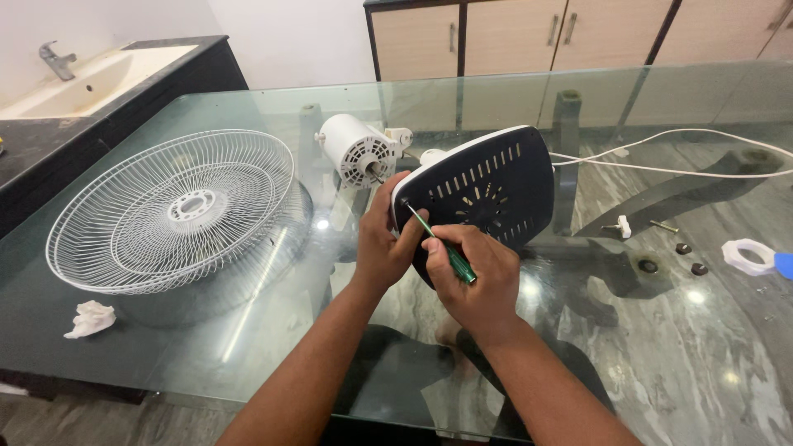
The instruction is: The person uses a screwdriver to tighten screws on the back cover of a fan motor housing. They work on multiple screws around the perimeter of the cover while holding it steady with the other hand.
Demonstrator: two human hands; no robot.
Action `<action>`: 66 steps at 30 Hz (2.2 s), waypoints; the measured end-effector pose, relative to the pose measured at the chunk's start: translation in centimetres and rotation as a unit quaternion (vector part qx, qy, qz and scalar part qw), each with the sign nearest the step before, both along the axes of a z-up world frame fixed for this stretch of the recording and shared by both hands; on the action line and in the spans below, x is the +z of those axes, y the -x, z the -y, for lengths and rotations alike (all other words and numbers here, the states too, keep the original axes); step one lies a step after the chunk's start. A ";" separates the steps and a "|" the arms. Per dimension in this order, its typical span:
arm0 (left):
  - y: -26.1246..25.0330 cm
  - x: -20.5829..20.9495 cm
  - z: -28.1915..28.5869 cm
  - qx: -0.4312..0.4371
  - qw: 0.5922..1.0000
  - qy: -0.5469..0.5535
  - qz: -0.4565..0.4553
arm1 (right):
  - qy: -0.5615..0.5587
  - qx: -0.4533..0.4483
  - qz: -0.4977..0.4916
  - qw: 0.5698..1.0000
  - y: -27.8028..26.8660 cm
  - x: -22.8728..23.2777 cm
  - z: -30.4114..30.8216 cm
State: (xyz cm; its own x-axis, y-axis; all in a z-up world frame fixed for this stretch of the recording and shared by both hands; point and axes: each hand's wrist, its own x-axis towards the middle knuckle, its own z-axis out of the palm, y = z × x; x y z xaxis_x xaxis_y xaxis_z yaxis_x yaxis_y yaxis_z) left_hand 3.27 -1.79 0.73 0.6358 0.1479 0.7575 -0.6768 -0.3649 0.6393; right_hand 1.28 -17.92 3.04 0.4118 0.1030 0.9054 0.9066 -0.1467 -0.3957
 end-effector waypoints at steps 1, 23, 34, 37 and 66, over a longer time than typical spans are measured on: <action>0.0 0.1 0.0 0.001 1.000 0.001 -0.002 | -0.001 0.008 -0.003 1.000 -0.1 0.1 0.1; 0.4 0.7 0.2 0.078 0.994 -0.080 0.015 | 0.038 0.002 -0.022 0.999 -0.4 1.5 1.5; 0.6 1.2 0.1 0.081 0.991 -0.111 0.004 | 0.051 0.064 -0.364 0.928 0.0 4.8 2.0; 0.8 1.3 0.1 0.070 0.992 -0.104 -0.005 | 0.072 0.043 -0.381 0.921 0.8 5.6 1.6; 0.4 1.5 0.0 0.041 0.991 -0.085 -0.091 | 0.116 -0.104 -0.262 0.952 3.0 6.1 1.4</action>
State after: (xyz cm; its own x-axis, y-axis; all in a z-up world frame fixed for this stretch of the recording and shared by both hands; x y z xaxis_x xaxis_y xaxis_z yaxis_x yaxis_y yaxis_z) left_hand 2.90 -1.75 2.21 0.7556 0.0853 0.6495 -0.5193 -0.5264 0.6732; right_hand -1.68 -19.36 9.15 0.8344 0.1424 0.5324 0.5352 -0.4397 -0.7213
